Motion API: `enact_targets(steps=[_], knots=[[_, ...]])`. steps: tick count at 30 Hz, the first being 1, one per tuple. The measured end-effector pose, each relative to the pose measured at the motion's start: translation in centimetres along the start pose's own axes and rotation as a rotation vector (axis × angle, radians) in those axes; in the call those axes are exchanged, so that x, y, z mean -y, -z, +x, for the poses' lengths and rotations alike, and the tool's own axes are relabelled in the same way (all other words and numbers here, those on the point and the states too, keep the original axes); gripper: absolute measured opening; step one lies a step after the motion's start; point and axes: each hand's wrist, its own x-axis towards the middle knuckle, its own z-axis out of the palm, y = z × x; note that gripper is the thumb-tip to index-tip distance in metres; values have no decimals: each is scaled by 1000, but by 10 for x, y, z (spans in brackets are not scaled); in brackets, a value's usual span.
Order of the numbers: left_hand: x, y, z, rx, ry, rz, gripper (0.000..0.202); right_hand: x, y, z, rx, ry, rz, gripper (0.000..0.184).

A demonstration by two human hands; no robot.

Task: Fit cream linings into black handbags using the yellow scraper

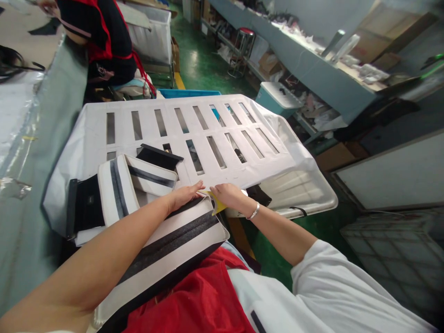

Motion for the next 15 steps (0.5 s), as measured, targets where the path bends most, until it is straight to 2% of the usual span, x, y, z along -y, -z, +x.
enact_targets(steps=[5, 8, 11, 15], knots=[[4, 1, 1, 43, 109, -121, 68, 10, -1, 10, -86, 3, -72, 59], [11, 3, 5, 80, 131, -209, 52, 10, 2, 13, -123, 153, -160, 52], [18, 7, 8, 111, 44, -221, 41, 9, 5, 16, -129, 287, -229, 47], [23, 15, 8, 103, -205, 47, 44, 8, 6, 19, -146, 301, -214, 49]])
